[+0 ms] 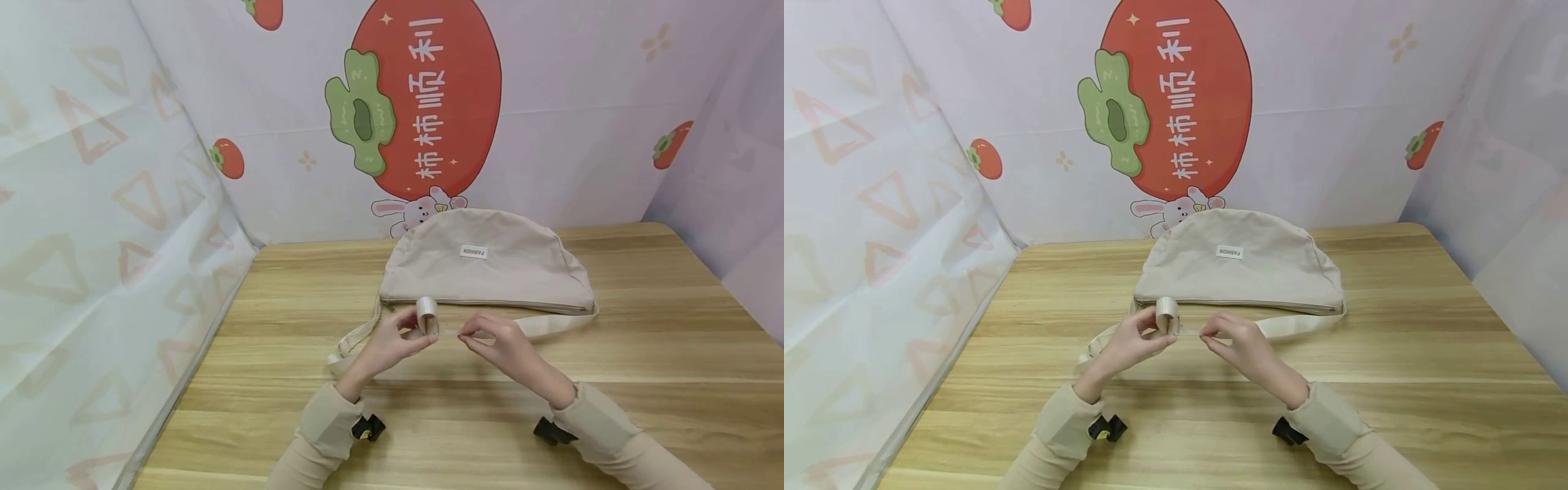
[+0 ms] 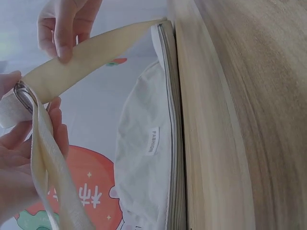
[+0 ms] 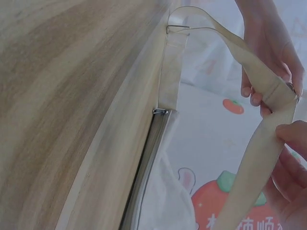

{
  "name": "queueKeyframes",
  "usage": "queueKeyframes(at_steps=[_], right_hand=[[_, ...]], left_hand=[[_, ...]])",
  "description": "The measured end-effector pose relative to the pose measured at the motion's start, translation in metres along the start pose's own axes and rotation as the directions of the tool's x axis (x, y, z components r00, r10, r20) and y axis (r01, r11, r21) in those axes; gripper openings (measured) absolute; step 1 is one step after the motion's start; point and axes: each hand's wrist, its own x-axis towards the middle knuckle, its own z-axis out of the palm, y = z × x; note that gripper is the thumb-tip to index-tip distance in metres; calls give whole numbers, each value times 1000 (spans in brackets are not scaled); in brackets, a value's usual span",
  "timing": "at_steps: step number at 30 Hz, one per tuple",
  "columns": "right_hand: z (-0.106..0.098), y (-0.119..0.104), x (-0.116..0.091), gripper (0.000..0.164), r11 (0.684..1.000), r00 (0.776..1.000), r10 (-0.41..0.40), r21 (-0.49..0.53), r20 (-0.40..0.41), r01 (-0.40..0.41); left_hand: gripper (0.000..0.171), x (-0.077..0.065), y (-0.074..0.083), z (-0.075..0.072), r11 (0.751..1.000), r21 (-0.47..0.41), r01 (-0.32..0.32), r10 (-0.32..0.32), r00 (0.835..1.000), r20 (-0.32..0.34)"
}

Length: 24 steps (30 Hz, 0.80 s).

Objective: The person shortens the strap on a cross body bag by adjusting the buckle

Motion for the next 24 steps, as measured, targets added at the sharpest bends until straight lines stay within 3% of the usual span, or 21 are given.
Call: queueKeyframes(at_steps=[9,18,24], right_hand=[[5,-5,3,25,998,999,-18,54,-30,19],[12,-8,6,25,996,999,-35,75,-37,38],[13,-14,10,21,998,1000,-8,69,-19,9]], left_hand=[[30,-5,26,-2,1000,-6,14,-14,999,36],[29,-7,34,0,998,19,58,-58,998,27],[31,-6,35,3,999,9,51,-52,998,42]])
